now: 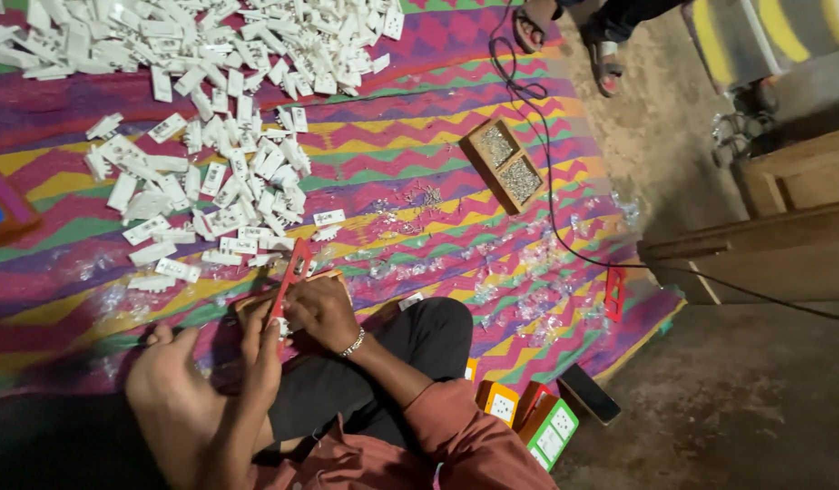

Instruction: The person sits on a mat and assembles electrical socket units by inserting white plastic components into green and red frames. They pick up small metal screws from a wooden box and insert them into the sockets, occasionally using a screwdriver to tighten them. The person handles multiple socket frames and components throughout the clip.

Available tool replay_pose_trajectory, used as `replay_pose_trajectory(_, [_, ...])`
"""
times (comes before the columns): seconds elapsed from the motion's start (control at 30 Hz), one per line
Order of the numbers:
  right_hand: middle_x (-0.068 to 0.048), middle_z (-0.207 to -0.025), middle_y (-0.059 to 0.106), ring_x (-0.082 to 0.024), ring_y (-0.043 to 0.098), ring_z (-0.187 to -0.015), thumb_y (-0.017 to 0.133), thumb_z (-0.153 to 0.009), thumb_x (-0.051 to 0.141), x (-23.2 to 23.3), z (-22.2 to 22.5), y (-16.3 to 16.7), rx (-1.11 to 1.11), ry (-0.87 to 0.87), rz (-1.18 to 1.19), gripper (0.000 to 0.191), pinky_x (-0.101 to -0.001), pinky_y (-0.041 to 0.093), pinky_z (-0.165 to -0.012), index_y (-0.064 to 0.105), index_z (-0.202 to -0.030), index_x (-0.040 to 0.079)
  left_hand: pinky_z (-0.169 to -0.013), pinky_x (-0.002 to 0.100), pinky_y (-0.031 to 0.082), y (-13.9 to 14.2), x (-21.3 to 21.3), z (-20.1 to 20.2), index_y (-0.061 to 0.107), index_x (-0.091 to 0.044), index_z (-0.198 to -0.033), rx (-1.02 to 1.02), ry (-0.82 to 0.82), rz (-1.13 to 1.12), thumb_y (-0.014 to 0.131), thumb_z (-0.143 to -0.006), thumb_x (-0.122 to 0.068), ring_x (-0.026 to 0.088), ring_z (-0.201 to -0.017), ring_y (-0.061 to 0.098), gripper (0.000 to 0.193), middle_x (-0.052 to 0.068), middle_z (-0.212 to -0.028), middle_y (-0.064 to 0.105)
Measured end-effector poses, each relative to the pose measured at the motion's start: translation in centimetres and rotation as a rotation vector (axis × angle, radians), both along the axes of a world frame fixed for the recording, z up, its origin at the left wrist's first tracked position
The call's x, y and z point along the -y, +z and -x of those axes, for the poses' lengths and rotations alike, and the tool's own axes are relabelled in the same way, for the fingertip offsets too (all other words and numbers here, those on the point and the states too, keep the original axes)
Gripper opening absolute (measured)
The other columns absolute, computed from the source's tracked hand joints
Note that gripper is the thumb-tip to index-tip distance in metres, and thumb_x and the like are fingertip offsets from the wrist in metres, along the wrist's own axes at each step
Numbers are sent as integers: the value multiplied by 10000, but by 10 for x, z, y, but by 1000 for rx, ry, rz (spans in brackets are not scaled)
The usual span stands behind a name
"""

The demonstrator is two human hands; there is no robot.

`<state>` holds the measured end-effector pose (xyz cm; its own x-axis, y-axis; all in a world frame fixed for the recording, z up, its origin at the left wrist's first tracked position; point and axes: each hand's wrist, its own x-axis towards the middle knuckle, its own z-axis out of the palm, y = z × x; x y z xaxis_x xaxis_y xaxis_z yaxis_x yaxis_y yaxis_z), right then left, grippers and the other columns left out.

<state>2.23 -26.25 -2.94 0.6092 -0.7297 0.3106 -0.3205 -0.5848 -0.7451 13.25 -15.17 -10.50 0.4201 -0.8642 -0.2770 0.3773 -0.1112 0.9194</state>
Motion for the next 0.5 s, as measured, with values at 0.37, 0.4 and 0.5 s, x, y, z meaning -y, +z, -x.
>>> replay_pose_trajectory(0.37, [-104, -959, 737, -291, 661, -866, 753, -907, 122, -1, -5, 0, -22, -36, -28, 116, -390, 512, -806, 733, -977, 31, -826, 273, 491, 12, 0, 1, 538, -84, -1407, 10, 16, 31, 478, -1041, -178, 115, -1065, 568, 383, 19, -1299, 607])
replay_pose_trajectory(0.4, [-106, -927, 727, -291, 655, -850, 752, -909, 124, -1, -6, 2, -37, -40, -22, 115, -393, 504, -794, 728, -967, 28, -818, 275, 495, 13, 0, 1, 529, -86, -1407, 5, 10, 23, 473, -1038, -177, 113, -1064, 574, 384, 14, -1302, 610])
replay_pose_trajectory(0.5, [-104, -843, 695, -290, 637, -811, 755, -910, 130, -3, -7, 7, -93, -64, 23, 118, -401, 473, -766, 712, -946, 27, -800, 280, 502, 20, 2, 0, 527, -78, -1406, 52, -8, 20, 461, -1036, -175, 116, -1057, 583, 388, 15, -1308, 611])
